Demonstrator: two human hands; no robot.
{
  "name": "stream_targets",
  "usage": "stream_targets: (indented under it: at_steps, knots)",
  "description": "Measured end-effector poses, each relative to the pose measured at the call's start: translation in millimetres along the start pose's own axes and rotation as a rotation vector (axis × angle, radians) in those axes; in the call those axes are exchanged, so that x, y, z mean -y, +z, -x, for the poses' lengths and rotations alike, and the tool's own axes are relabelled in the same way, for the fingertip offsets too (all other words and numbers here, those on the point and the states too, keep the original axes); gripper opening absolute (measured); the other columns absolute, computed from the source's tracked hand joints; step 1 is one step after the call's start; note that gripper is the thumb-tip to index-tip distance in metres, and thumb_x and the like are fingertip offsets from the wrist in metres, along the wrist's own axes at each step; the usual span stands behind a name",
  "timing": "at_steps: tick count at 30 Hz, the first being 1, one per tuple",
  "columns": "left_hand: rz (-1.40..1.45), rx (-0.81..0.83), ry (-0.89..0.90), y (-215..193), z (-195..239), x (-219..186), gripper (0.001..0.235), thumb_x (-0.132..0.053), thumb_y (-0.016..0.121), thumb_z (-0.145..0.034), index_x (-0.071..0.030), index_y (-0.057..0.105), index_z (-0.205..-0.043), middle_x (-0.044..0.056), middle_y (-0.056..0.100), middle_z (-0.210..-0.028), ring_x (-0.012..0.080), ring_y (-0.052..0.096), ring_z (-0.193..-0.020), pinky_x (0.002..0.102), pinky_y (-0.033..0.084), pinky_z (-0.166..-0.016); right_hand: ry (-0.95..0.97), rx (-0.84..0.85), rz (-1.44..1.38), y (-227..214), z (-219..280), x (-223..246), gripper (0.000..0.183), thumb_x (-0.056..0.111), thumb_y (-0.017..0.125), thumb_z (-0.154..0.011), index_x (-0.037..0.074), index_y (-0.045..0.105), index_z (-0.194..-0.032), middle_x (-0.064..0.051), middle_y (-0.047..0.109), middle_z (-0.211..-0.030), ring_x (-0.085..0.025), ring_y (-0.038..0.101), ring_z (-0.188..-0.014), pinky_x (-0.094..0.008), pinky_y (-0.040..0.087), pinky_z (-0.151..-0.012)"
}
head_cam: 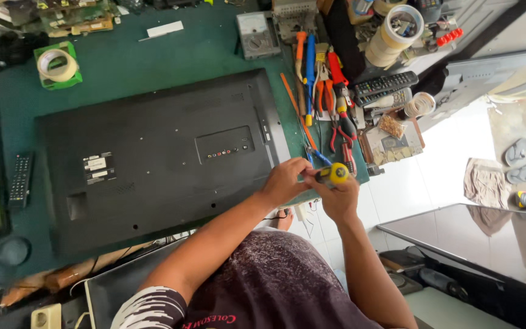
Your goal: The person uses a screwdriver to remove several screws from the back panel of a television set. They systematically unscrew fasteners around the perimeter and center of the panel while working at a cluttered electronics repair bench.
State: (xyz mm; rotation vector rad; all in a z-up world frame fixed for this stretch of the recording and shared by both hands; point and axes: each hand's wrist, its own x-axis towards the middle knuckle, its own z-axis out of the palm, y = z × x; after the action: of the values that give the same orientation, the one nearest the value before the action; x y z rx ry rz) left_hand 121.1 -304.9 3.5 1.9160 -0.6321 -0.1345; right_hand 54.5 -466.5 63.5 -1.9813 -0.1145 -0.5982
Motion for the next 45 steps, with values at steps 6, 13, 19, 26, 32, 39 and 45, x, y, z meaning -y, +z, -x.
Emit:
stream_targets:
  at_steps: [6, 13, 19, 26, 32, 39, 45]
  knots:
    - [0.076, 0.152, 0.001, -30.1, 8.2, -25.8, 0.018, -0.031, 0.064, -0.108, -0.015, 0.072, -0.105, 0.014, 0.074, -0.091, 0.0406, 0.074, -0.095, 0.047, 0.059, -0.081, -0.027, 0.135, -0.054, -7.4, -31.0, 49.3, 0.029, 0.021, 0.085, -0.093, 0.004, 0.081, -0.115, -0.018, 0.080, -0.112, -0.040, 0.077, -0.107, -0.051, 0.058, -0.095]
    - [0.014, 0.116, 0.075, -39.4, -1.6, -34.9, 0.027, -0.036, 0.075, -0.098, -0.011, 0.072, -0.106, 0.017, 0.079, -0.104, 0.0392, 0.076, -0.104, 0.049, 0.061, -0.088, 0.009, 0.063, 0.054, -2.7, -13.4, 14.9, 0.021, 0.026, 0.093, -0.088, 0.010, 0.085, -0.100, -0.011, 0.075, -0.086, -0.033, 0.074, -0.077, -0.044, 0.060, -0.076]
    - [-0.097, 0.203, -0.050, -14.9, 3.8, 16.2, 0.023, -0.047, 0.069, -0.101, -0.025, 0.073, -0.099, 0.003, 0.079, -0.097, 0.0288, 0.076, -0.099, 0.044, 0.061, -0.084, -0.083, 0.057, 0.025, 1.2, -15.6, 8.2, 0.019, 0.019, 0.090, -0.091, 0.006, 0.082, -0.101, -0.016, 0.074, -0.093, -0.039, 0.075, -0.085, -0.048, 0.058, -0.081]
    - [-0.460, 0.322, 0.173, -2.6, 17.1, 82.2, 0.057, -0.050, 0.078, -0.092, -0.012, 0.070, -0.134, 0.014, 0.064, -0.149, 0.0394, 0.055, -0.145, 0.056, 0.038, -0.126, 0.002, 0.075, -0.034, 1.6, -19.0, 22.7, 0.018, 0.020, 0.087, -0.094, 0.012, 0.085, -0.110, -0.009, 0.081, -0.104, -0.029, 0.078, -0.101, -0.043, 0.058, -0.094]
    - [-0.653, 0.380, 0.159, -3.8, 20.5, 76.7, 0.061, -0.060, 0.071, -0.091, -0.013, 0.075, -0.129, 0.012, 0.061, -0.154, 0.0367, 0.046, -0.154, 0.054, 0.025, -0.134, 0.021, 0.043, -0.012, -3.5, -23.0, 37.6, 0.020, 0.020, 0.090, -0.091, 0.010, 0.084, -0.107, -0.009, 0.082, -0.104, -0.031, 0.077, -0.109, -0.044, 0.057, -0.099]
    - [-0.624, 0.375, 0.176, -2.0, 21.4, 82.1, 0.061, -0.060, 0.066, -0.095, -0.013, 0.073, -0.133, 0.013, 0.060, -0.153, 0.0394, 0.046, -0.153, 0.055, 0.027, -0.132, 0.044, 0.000, 0.004, -2.0, -14.6, 26.0, 0.015, 0.015, 0.091, -0.090, 0.008, 0.087, -0.103, -0.010, 0.084, -0.095, -0.030, 0.081, -0.097, -0.042, 0.060, -0.093]
    - [-0.588, 0.419, 0.099, -4.5, 19.0, 78.0, 0.063, -0.059, 0.069, -0.094, -0.015, 0.070, -0.139, 0.009, 0.061, -0.151, 0.0348, 0.046, -0.154, 0.052, 0.023, -0.134, 0.007, 0.011, 0.000, -4.4, -5.8, 9.2, 0.015, 0.015, 0.091, -0.088, 0.012, 0.089, -0.103, -0.007, 0.082, -0.094, -0.026, 0.078, -0.090, -0.038, 0.059, -0.088]
